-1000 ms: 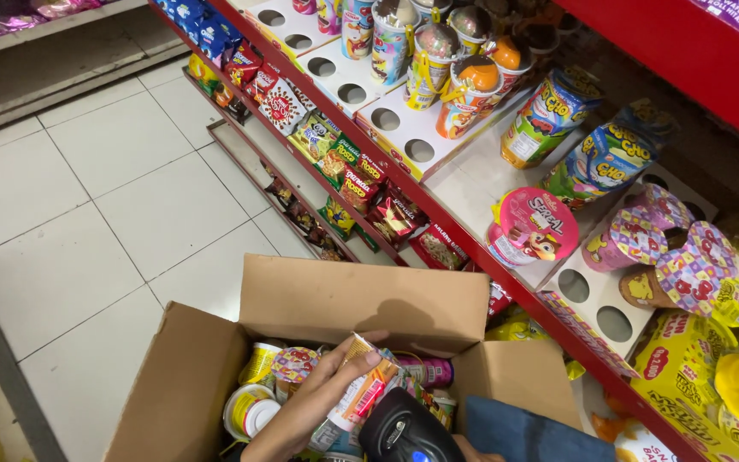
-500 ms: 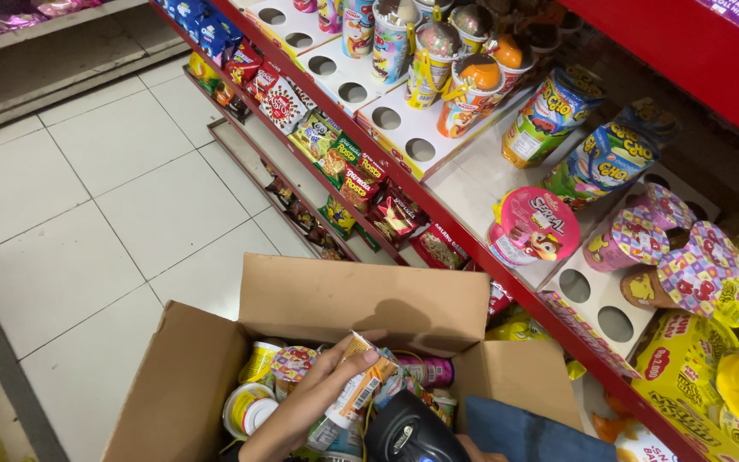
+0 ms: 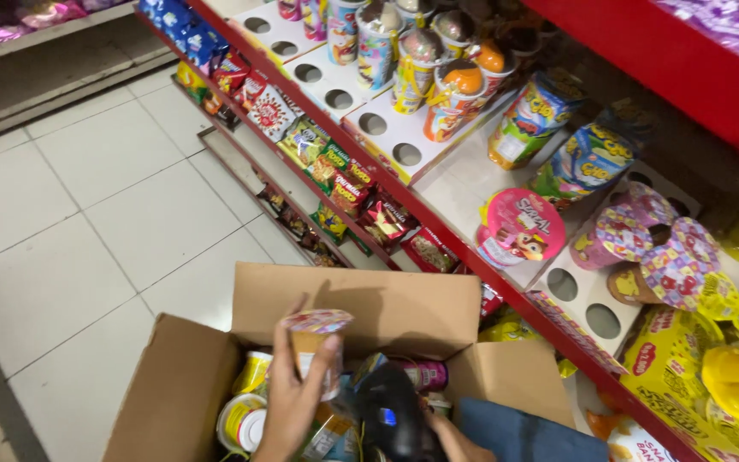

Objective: The recorder takes snack containers out of a cardboard box, wipes them with a cloth, scans their barcodes with a handheld device, and stocks them onto grocery store shelves.

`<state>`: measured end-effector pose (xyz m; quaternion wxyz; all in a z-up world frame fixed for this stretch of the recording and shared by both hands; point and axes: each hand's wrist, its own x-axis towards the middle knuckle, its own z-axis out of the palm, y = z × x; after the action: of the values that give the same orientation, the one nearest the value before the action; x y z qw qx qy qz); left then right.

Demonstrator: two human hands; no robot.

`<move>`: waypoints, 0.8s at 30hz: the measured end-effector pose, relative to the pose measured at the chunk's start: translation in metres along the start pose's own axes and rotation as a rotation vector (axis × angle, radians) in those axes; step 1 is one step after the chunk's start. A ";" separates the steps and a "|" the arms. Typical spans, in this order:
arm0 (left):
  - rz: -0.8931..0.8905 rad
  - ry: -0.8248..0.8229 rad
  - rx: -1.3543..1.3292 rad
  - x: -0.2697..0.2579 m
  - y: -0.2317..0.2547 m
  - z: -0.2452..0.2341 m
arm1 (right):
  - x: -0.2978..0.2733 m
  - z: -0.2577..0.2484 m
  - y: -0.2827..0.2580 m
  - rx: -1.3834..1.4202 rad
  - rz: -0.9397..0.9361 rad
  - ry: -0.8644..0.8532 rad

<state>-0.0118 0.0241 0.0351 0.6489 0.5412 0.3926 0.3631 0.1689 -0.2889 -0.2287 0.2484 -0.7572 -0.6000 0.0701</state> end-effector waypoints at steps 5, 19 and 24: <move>0.267 -0.020 -0.097 -0.004 -0.014 0.003 | 0.065 -0.001 -0.066 -0.092 0.098 0.049; 0.695 -0.538 0.437 0.007 -0.102 0.001 | 0.097 -0.131 -0.097 0.141 0.082 0.153; 0.890 -0.392 0.538 -0.010 -0.106 0.035 | 0.104 -0.176 -0.123 0.761 0.316 0.095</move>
<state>0.0207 -0.0158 -0.0645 0.3329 0.8588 0.0772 0.3817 0.1607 -0.2230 0.0002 0.5243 -0.6965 -0.3955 0.2891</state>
